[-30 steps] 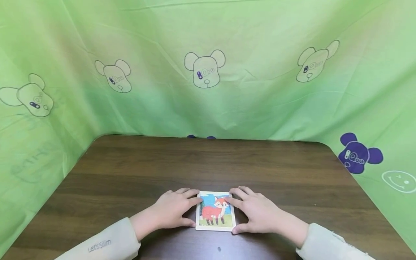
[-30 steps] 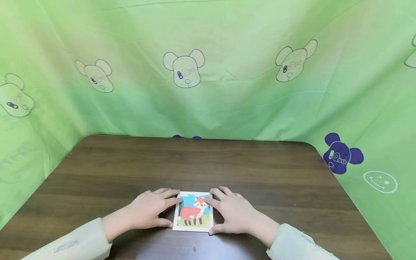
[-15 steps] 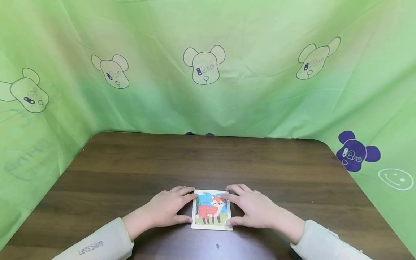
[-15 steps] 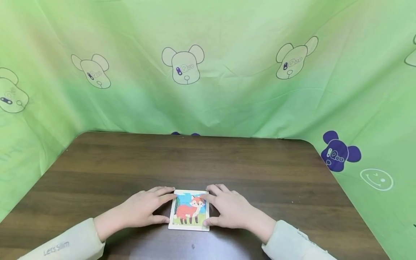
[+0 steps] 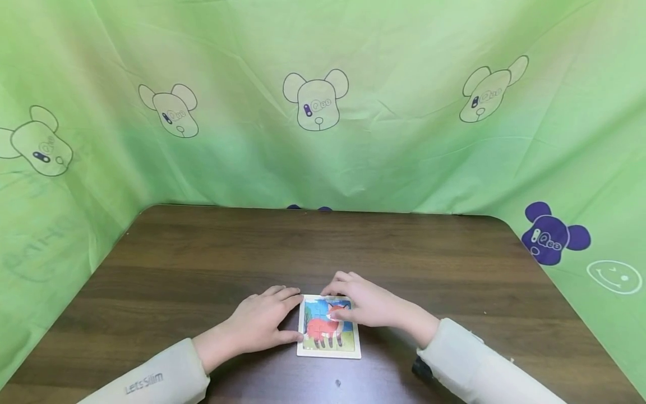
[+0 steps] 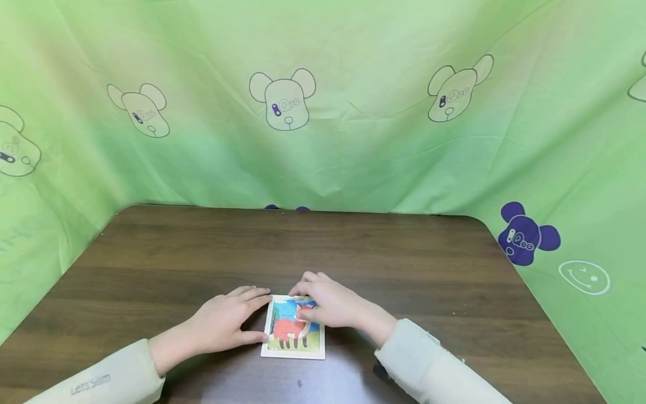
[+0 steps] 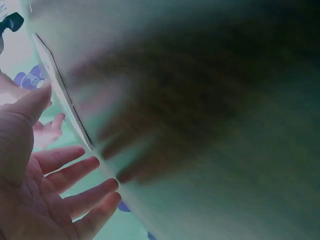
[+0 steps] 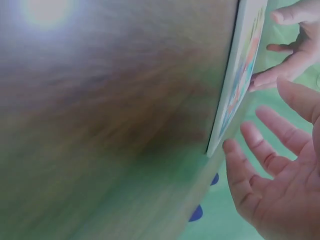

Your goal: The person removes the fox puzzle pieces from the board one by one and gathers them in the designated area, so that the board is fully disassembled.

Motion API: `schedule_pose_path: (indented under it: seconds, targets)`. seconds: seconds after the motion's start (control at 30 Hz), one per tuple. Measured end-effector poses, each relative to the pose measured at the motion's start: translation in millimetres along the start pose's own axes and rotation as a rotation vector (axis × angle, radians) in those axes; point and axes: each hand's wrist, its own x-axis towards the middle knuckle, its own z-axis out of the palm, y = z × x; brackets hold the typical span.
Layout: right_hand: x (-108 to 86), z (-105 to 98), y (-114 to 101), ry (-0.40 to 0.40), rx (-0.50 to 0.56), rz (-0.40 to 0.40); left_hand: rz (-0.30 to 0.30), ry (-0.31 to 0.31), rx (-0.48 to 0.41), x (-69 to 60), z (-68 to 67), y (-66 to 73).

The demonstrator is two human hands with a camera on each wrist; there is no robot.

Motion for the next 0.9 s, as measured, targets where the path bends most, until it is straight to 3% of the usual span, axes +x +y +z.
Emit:
schedule_pose_path:
  seconds: [0.17, 0.33, 0.9]
  targets:
    - [15.5, 3, 4, -0.058, 0.078, -0.031, -0.015, -0.021, -0.014, 4.8, 1.5, 0.2]
    - [22.5, 7, 5, -0.104, 0.107, -0.012, -0.011, -0.026, -0.012, 6.0, 2.8, 0.0]
    - [32.3, 16, -6, -0.074, 0.073, 0.032, 0.005, -0.03, 0.026, 9.8, -1.7, 2.7]
